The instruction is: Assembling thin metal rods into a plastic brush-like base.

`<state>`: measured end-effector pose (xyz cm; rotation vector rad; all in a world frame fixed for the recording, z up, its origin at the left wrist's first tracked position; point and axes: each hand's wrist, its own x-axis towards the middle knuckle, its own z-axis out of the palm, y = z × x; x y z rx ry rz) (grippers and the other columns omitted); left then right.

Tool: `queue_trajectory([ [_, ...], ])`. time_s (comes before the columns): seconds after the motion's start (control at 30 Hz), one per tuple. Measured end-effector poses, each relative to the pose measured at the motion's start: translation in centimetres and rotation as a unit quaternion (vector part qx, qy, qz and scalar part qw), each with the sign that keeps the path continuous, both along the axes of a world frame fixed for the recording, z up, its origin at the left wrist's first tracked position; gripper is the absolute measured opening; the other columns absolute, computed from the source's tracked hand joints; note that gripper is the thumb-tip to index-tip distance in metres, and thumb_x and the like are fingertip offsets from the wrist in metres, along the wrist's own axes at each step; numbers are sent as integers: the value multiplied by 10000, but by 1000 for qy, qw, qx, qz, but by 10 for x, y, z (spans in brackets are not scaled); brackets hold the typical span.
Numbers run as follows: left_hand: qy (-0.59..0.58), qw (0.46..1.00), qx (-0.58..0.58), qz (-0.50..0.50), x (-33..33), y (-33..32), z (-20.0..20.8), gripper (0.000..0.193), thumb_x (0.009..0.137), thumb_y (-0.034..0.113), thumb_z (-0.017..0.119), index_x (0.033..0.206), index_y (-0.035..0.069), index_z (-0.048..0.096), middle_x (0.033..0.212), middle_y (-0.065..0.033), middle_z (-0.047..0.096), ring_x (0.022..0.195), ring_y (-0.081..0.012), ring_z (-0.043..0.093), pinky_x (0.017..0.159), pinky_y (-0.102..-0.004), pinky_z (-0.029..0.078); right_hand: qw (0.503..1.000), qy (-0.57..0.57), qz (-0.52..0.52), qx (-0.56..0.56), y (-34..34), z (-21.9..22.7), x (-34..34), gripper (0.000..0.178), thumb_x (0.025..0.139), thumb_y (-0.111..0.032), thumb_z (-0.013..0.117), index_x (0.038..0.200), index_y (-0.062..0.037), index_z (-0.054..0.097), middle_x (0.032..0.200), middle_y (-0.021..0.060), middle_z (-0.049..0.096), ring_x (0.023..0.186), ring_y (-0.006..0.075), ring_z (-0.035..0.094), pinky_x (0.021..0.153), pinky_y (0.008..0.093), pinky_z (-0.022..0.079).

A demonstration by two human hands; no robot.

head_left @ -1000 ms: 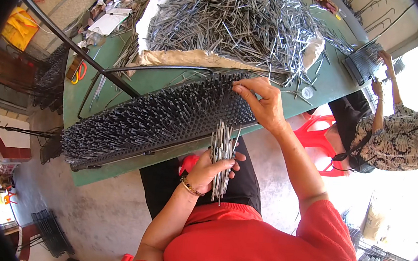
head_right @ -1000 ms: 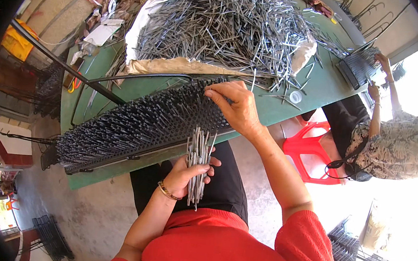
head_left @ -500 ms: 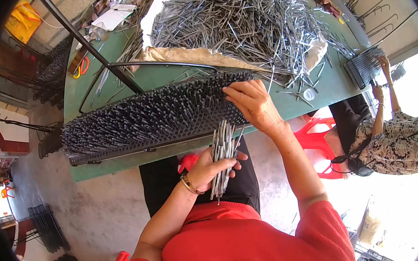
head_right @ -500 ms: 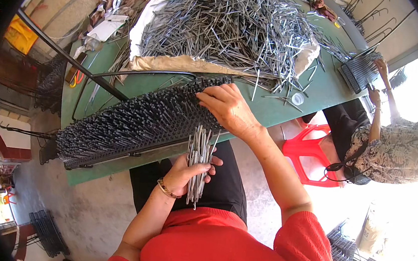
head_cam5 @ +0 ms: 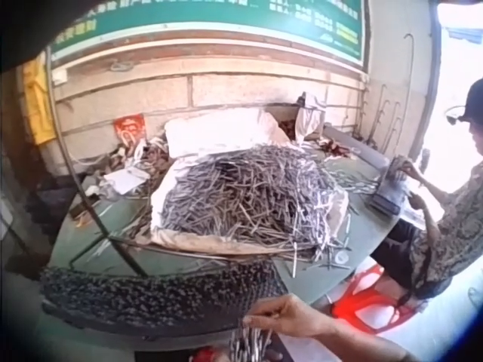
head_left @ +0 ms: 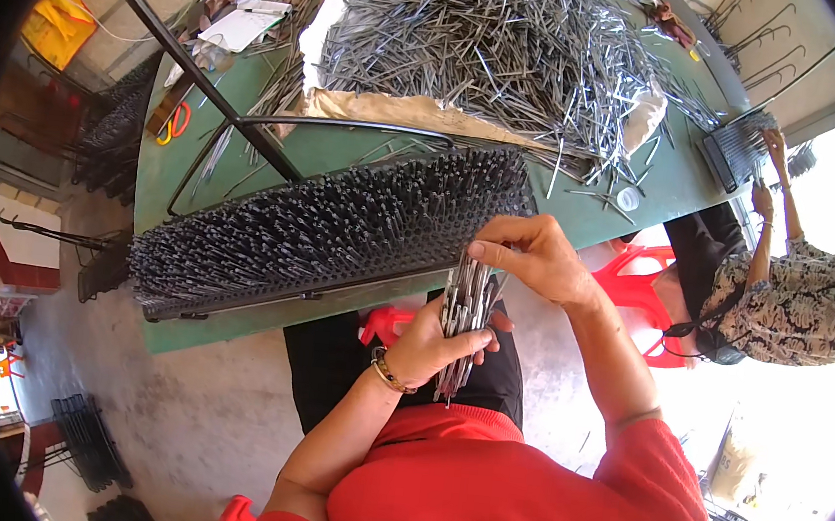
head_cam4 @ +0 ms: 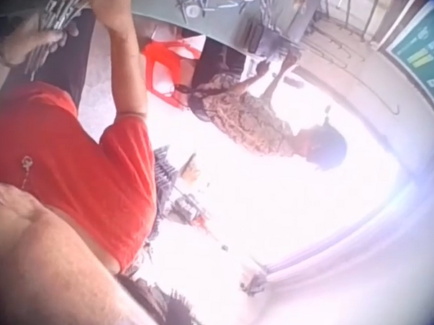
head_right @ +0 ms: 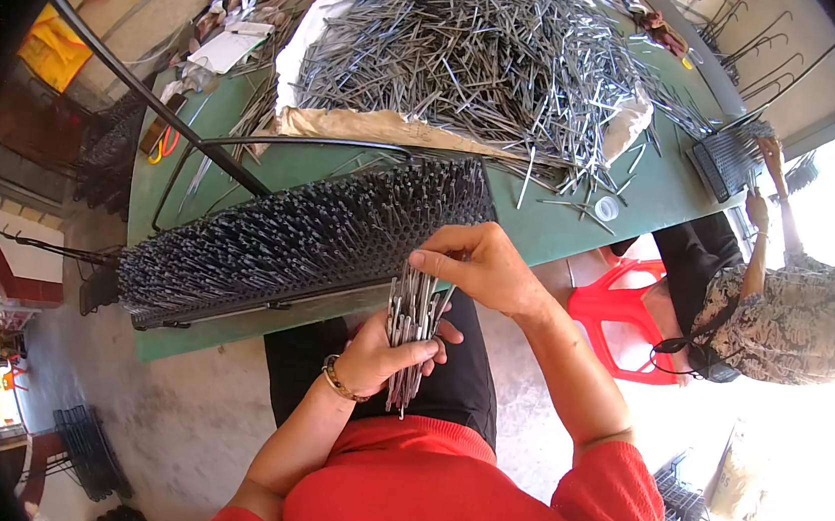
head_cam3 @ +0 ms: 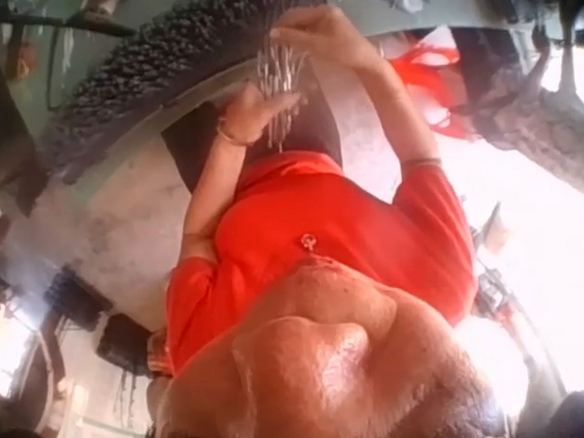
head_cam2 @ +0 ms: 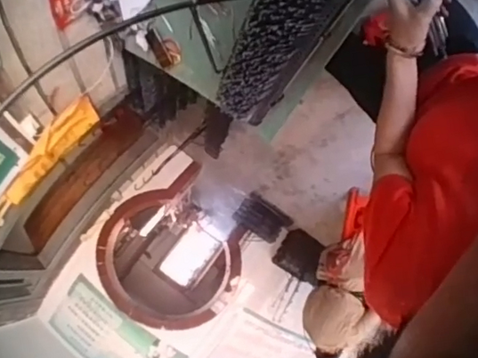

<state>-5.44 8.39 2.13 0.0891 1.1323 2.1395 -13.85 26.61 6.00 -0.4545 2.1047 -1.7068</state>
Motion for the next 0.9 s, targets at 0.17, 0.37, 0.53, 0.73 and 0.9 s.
queue_trajectory([
  [0.17,-7,1000,4,-3,-1,0,-4,402,857,29,605,1234,39,465,1068,-93,629,840,-120,611,654,-238,518,997,24,-74,-5,-4,9,-3,214,884,-167,660,913,44,681,777,18,646,716,53,552,628,235,455],
  [0.37,-27,1000,-8,14,-1,0,-9,459,821,16,589,1258,4,449,1035,-120,628,774,-108,588,632,-233,513,985,57,-160,-13,0,24,-18,230,925,-147,603,1001,68,641,796,54,663,747,88,618,689,228,513],
  [0.53,-54,998,-17,13,0,-1,-13,465,814,0,589,1256,-1,445,1035,-127,623,769,-114,586,618,-236,506,961,147,-234,-14,12,29,-36,222,932,-164,594,1011,33,658,815,43,672,757,78,613,667,215,475],
  [0.73,-65,998,-14,10,-3,4,-11,487,814,6,595,1272,0,430,1028,-138,621,767,-119,590,626,-247,513,938,252,-230,61,13,8,-45,197,915,-121,606,1020,39,654,824,55,679,768,85,621,707,225,485],
  [0.9,-75,997,-10,17,-2,2,-13,502,821,31,607,1286,3,420,1037,-161,614,771,-123,595,627,-257,518,933,239,-269,9,19,2,-45,171,911,-103,607,1000,35,656,833,60,686,769,96,637,712,236,500],
])
